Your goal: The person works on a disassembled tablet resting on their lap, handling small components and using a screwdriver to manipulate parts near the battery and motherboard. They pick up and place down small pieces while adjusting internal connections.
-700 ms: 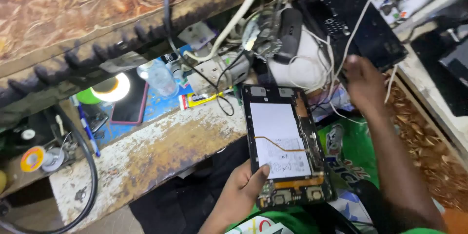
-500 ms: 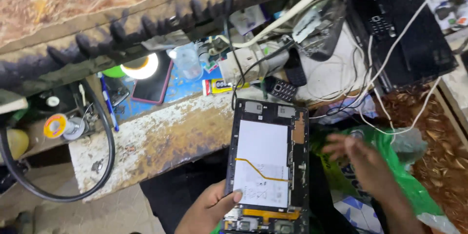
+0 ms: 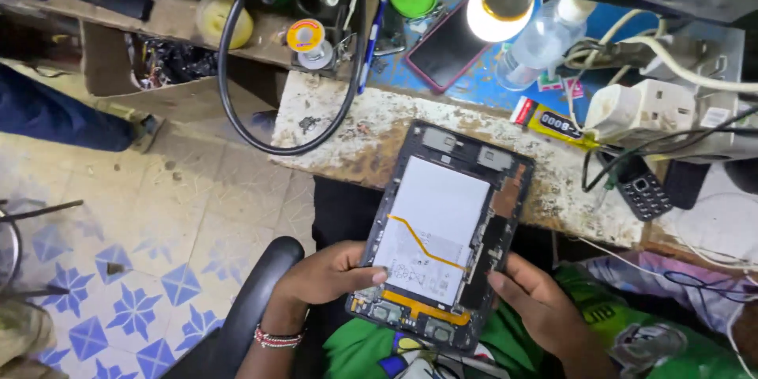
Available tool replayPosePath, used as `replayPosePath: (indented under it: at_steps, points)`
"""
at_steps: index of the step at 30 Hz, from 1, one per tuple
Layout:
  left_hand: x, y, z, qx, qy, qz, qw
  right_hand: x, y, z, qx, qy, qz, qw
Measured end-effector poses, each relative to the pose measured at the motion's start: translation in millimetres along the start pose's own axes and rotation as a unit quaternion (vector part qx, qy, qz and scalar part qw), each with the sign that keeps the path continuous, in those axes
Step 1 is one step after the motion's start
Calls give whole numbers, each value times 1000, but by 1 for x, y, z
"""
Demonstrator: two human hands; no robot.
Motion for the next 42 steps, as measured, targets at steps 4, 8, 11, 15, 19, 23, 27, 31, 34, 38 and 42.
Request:
replayPosePath:
  at_steps: [4, 8, 11, 15, 19, 23, 27, 31, 34, 38, 42]
  points:
    - [11, -12, 19, 27, 56, -14, 998, 11, -9, 27, -35, -21, -102, 994]
    - [25, -32, 67, -61, 197, -193, 959, 5, -4, 27, -116, -97, -170, 974]
    - [24, -52, 89, -136, 247, -315, 906, 1, -4, 24, -115, -113, -194, 968]
    - [49, -70, 105, -121, 336, -417, 835, -24, -8, -6, -89, -109, -217, 966]
    - [34, -71, 116, -121, 234, -420, 868, -34, -5, -2, -133, -117, -232, 956]
    - [32, -76, 123, -151, 55, -363, 918, -40, -11, 17, -219, -124, -246, 936]
    - [63, -95, 90, -42, 66, -195, 978, -57, -40, 29, -269, -162, -259, 913]
    - [75, -107, 89, -27, 112, -198, 973, -65, -62, 48, -256, -39, -304, 917]
    - [79, -118, 94, 19, 140, -160, 977, -39, -37, 92, -269, 67, -325, 904]
    - [80, -125, 95, 15, 277, -178, 944, -3, -10, 116, -217, 173, -326, 904]
    - [82, -122, 77, 38, 312, -196, 929, -4, -13, 93, -245, 188, -304, 901]
Point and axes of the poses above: each hand's wrist, its own y-axis away from the middle knuckle, its own x-axis out of the palm, z = x × y, the point moved 4 cm from there along -y, towards the middle knuckle, and after that the axes turned 3 degrees about y, right-handed, at the moved point
